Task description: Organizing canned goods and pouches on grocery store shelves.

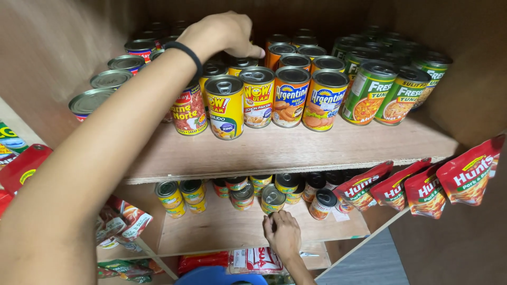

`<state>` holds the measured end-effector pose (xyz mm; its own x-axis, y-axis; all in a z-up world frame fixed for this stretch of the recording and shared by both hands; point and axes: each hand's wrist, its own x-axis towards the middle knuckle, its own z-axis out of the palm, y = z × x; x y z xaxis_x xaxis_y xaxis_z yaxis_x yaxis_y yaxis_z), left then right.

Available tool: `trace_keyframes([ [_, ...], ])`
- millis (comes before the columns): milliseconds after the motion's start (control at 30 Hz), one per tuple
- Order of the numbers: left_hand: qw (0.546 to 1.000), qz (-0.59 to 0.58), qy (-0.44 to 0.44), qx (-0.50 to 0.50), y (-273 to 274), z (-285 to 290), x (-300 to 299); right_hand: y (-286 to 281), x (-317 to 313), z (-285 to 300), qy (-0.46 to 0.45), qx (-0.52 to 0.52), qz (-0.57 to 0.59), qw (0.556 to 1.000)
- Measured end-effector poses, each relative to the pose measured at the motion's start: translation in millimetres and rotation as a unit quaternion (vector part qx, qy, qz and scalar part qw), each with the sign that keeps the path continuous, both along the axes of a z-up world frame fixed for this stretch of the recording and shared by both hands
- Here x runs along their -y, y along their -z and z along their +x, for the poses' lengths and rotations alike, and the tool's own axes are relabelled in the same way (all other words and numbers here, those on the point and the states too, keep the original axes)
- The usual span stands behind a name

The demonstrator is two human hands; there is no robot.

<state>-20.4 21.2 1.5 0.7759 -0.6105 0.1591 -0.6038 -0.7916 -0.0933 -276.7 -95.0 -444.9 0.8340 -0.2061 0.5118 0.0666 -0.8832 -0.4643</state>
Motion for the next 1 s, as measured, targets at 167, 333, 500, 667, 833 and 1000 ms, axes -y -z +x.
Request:
trace_keyframes([
  [167, 0.998, 0.051, 0.002, -0.029, -9, -27, -13, 2, -1, 1, 0.000, -0.006, -0.001, 1.000],
  [333, 0.999, 0.037, 0.009, -0.020, -7, -29, -15, 1, -2, 0, 0.003, 0.000, -0.002, 1.000],
  [500, 0.999, 0.030, 0.029, 0.002, -2, -15, -7, 2, -2, 1, 0.004, 0.005, -0.005, 1.000],
  [667, 0.998, -0.033, 0.048, 0.014, 2, -19, -9, 3, -1, 2, 0.008, 0.007, -0.004, 1.000],
  [833, 0.994, -0.071, 0.078, 0.033, 6, -23, 5, 3, -2, 0, 0.004, 0.007, -0.001, 1.000],
  [1000, 0.989, -0.084, 0.111, 0.047, 12, -12, 25, 2, 1, 2, 0.003, 0.011, -0.003, 1.000],
])
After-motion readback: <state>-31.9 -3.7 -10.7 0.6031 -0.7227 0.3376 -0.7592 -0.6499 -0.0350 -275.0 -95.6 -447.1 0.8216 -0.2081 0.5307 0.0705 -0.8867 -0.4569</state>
